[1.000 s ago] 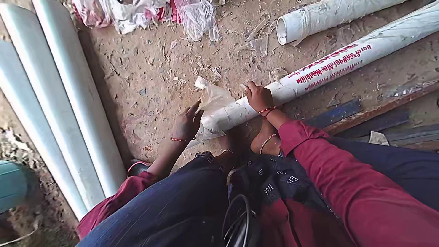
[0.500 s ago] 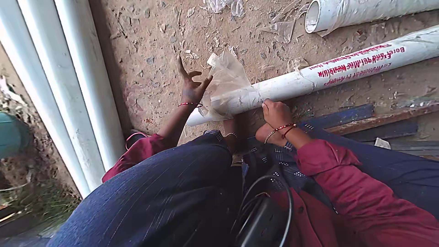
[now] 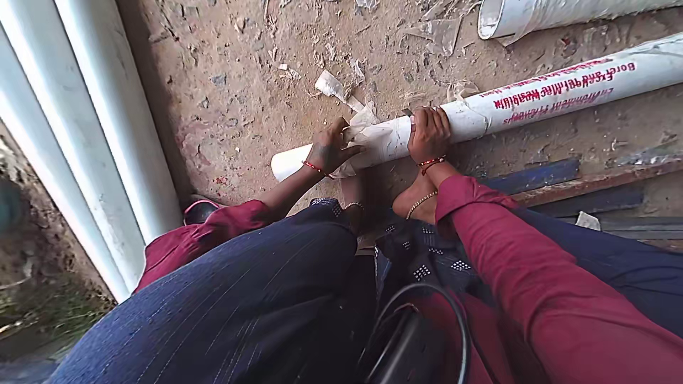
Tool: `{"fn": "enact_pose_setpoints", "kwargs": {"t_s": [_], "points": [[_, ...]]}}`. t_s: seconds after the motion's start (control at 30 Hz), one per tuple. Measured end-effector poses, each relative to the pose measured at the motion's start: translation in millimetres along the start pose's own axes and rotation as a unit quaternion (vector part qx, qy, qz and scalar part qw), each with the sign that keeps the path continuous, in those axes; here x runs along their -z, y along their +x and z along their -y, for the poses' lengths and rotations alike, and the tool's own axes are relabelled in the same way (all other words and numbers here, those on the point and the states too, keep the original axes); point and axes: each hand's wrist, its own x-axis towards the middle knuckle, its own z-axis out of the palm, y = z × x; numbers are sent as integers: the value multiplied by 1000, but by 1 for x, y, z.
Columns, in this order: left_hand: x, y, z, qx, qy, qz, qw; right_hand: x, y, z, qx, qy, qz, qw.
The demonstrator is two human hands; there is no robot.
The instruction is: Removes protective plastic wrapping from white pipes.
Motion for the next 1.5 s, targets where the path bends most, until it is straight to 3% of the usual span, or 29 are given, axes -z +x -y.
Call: {"fn": "enact_pose_setpoints", "kwargs": {"t_s": [0.07,0.17,0.23,0.33,0.43,0.53,0.63,0.67,0.77,0.9,1.0,1.07,1.13,1.3,1.5], "points": [[-2,1,-17,15,-12,39,999,-1,27,4,-40,-5,63,997],[0,10,-35,46,5,96,994,13,74,12,-160,-5,260,952],[-2,5,-34,-13,24,114,993,16,90,12,-185,-6,321,929],[-7,-7,-25,-158,38,145,976,12,87,9,-170,1,271,948],[-8,-17,-27,-233,12,205,951,7,86,9,-159,12,244,957],[-1,-23,-42,-161,-35,301,939,5,85,6,-144,31,213,966],[-2,-33,-24,-44,-97,322,941,15,75,-2,-130,78,155,976],[3,-35,-21,5,-98,316,944,23,68,-4,-134,102,136,976],[18,-36,-11,66,-29,200,977,48,30,-5,-187,183,110,959],[24,-28,-1,15,65,10,998,62,-12,-4,-268,226,139,926],[17,-24,-3,-4,132,-38,991,91,0,16,-266,202,216,917],[12,-24,3,-44,183,-43,981,139,28,50,-297,177,303,888],[8,-25,5,-68,215,-15,974,155,33,66,-304,170,311,884],[-6,-32,-7,29,148,205,967,135,7,68,-218,164,306,912],[-1,-34,2,-99,14,141,985,106,-21,63,-82,120,328,934]]}}
